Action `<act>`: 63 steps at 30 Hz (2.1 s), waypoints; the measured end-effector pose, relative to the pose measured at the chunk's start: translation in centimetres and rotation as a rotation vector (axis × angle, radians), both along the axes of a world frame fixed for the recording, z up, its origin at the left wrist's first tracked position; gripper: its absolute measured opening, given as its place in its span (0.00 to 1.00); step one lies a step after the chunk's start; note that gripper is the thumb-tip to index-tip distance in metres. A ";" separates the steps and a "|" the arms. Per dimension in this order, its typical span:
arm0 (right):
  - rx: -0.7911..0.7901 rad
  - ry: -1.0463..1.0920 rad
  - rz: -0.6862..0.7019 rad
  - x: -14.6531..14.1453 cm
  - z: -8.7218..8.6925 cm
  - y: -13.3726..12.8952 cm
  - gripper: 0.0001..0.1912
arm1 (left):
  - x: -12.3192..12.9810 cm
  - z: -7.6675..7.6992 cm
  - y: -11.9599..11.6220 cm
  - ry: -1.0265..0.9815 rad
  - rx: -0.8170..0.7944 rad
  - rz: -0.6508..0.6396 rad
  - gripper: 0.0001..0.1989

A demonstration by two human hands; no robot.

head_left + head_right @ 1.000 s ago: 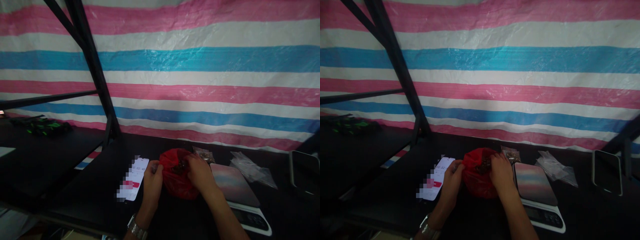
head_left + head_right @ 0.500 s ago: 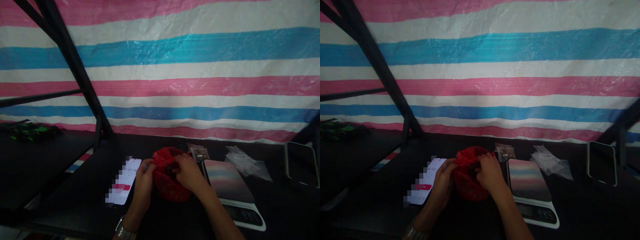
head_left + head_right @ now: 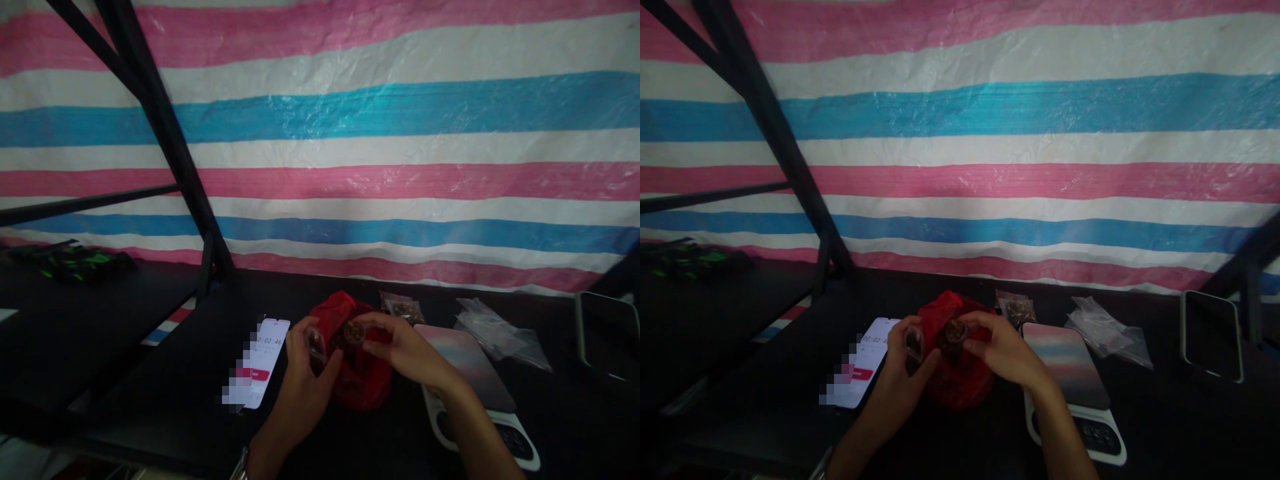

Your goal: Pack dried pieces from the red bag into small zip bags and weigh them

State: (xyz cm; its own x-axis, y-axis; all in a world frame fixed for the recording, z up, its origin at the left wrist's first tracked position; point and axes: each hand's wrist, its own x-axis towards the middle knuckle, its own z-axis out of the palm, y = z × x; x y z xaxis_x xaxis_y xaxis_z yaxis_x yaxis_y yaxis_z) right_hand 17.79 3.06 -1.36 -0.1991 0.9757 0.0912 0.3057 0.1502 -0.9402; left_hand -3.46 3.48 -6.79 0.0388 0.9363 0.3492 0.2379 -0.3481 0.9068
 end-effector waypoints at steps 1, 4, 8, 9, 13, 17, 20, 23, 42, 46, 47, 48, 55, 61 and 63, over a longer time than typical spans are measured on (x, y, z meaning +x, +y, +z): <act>-0.002 0.018 0.008 -0.1 0.5 -0.4 0.21 | -0.2 0.0 -0.2 0.018 -0.017 -0.039 0.23; 0.030 0.014 0.007 -1.2 1.8 -1.4 0.19 | -0.5 0.0 -0.4 0.077 -0.062 -0.109 0.21; 0.120 -0.109 -0.069 -3.3 2.5 -2.1 0.21 | -0.5 -0.3 -0.1 0.106 -0.055 -0.124 0.20; 0.145 -0.157 -0.088 -3.8 2.4 -2.2 0.21 | -0.5 -0.5 0.0 0.110 -0.056 -0.131 0.20; 0.227 -0.305 -0.059 -5.3 2.1 -2.4 0.26 | -0.4 -1.2 0.1 0.142 -0.034 -0.148 0.22; 0.306 -0.386 0.015 -6.0 2.4 -2.4 0.28 | -0.3 -1.4 0.3 0.106 -0.033 -0.141 0.24; 0.311 -0.394 0.023 -6.2 2.8 -2.5 0.28 | -0.3 -1.2 0.3 0.078 -0.082 -0.144 0.25; 0.251 -0.364 -0.025 -6.0 3.0 -2.6 0.27 | -0.4 -1.0 0.1 0.080 -0.093 -0.176 0.25; 0.084 -0.473 -0.266 -2.8 -0.2 -1.1 0.16 | -0.7 0.5 0.1 -0.101 0.035 0.002 0.29; 0.158 -0.484 -0.244 -3.9 0.0 -1.8 0.17 | -0.7 -0.1 0.0 -0.076 0.048 -0.029 0.32; 0.169 -0.430 -0.232 -4.4 0.4 -2.0 0.14 | -0.7 -0.2 0.0 -0.076 0.053 -0.034 0.32; 0.164 -0.362 -0.205 -4.9 0.8 -2.2 0.11 | -0.6 -0.4 0.0 -0.076 0.062 -0.040 0.32; 0.140 -0.054 -0.242 -6.9 2.5 -2.4 0.06 | -0.4 0.8 -0.9 -0.250 0.041 -0.214 0.36; 0.206 0.060 -0.334 -5.9 2.0 -2.1 0.09 | -0.4 2.4 -0.6 -0.404 -0.119 -0.111 0.21; 0.199 0.060 -0.343 -5.9 1.9 -2.2 0.09 | -0.2 2.4 -0.6 -0.328 -0.157 -0.103 0.22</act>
State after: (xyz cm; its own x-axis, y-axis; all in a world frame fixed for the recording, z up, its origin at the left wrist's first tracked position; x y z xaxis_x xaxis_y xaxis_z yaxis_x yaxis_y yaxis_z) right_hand 11.86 0.82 0.54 0.1464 0.9469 0.2862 0.3150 0.2297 -0.9209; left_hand -3.66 2.93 -4.43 0.0457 0.9764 0.2109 -0.1031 -0.2054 0.9732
